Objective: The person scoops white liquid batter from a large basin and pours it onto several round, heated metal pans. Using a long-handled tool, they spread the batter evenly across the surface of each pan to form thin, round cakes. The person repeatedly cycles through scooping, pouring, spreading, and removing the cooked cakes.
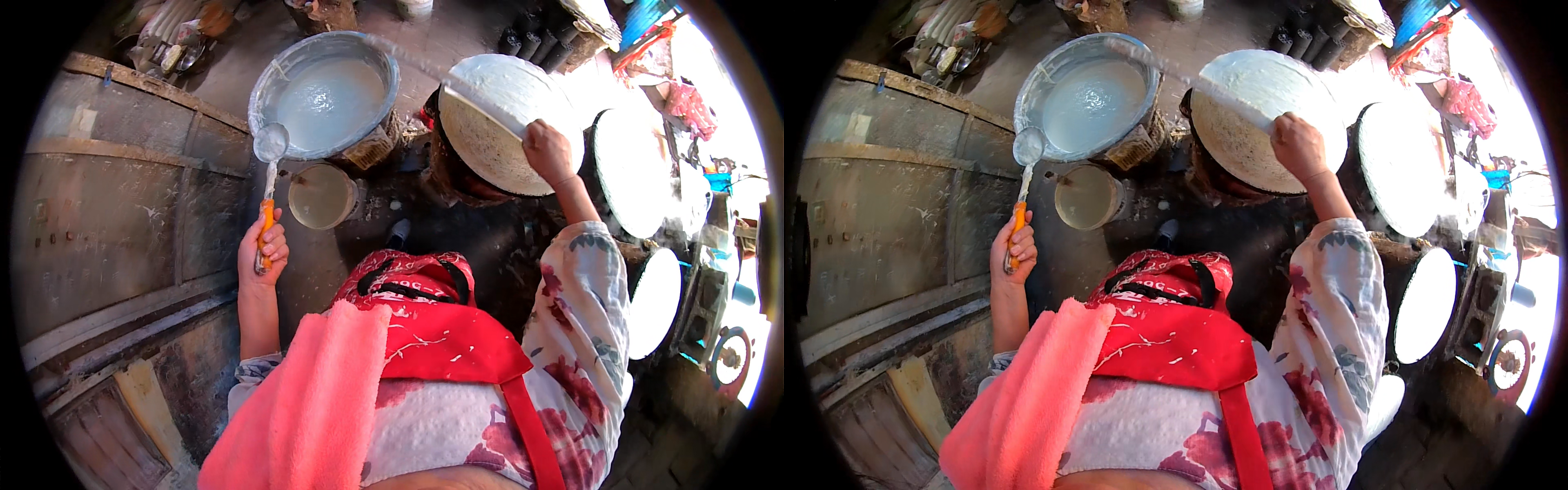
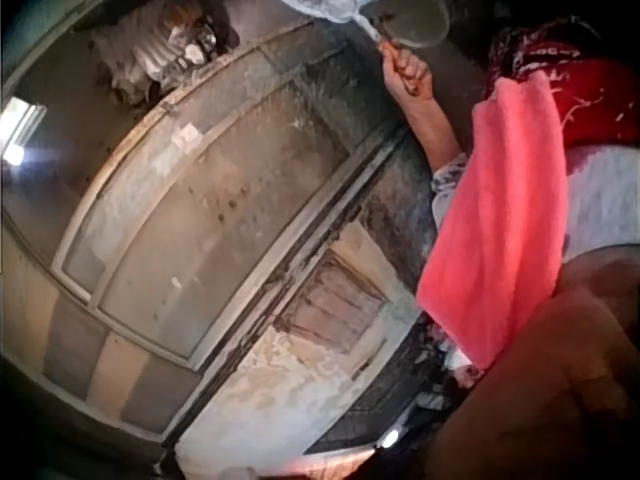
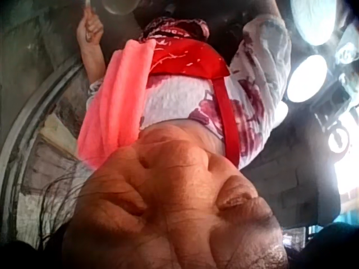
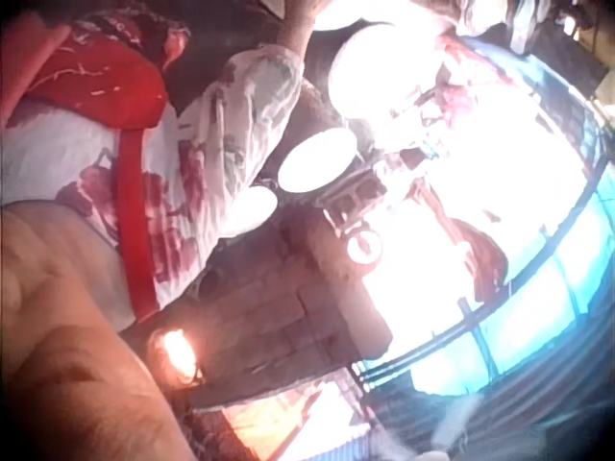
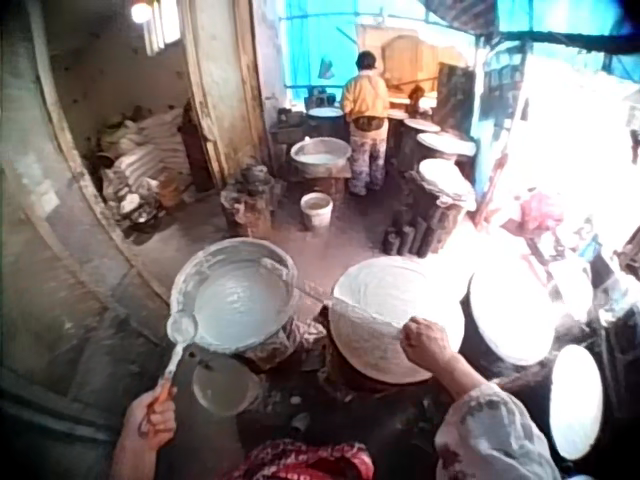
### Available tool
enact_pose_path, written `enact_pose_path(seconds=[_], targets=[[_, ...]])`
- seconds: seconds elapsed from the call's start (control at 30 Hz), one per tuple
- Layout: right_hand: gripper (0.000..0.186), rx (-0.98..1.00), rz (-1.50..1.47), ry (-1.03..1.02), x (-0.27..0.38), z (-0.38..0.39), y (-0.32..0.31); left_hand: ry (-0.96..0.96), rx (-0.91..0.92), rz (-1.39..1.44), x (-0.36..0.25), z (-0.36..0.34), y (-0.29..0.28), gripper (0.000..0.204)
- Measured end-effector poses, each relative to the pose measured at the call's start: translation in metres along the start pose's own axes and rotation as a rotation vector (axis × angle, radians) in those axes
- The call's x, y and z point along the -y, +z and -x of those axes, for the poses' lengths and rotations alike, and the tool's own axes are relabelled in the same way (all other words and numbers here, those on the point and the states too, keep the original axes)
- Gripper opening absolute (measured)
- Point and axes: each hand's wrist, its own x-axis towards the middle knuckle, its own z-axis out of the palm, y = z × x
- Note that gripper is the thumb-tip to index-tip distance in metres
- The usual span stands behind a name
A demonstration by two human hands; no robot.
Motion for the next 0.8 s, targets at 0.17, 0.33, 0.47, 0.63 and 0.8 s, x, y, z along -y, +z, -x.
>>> enact_pose_path(seconds=[0.17, 0.33, 0.47, 0.63, 0.8], targets=[[0.013, -0.156, 0.045, 0.153, -0.027, -0.016, -0.044, 0.030, 0.038, -0.014, 0.009, 0.020, 0.007, 0.029], [0.026, -0.429, 0.095, 0.425, -0.093, -0.009, -0.092, 0.022, 0.043, -0.086, 0.007, 0.023, 0.034, 0.029], [0.026, -0.782, 0.146, 0.494, -0.090, 0.029, -0.156, -0.066, 0.109, -0.168, -0.002, -0.004, 0.057, 0.030], [0.025, -0.802, 0.283, 0.692, -0.014, 0.115, -0.235, -0.288, 0.283, -0.381, -0.005, -0.075, 0.120, 0.033], [0.019, -0.643, 0.187, 0.998, 0.089, 0.203, -0.232, -0.556, 0.521, -0.653, 0.015, -0.143, 0.193, 0.035]])
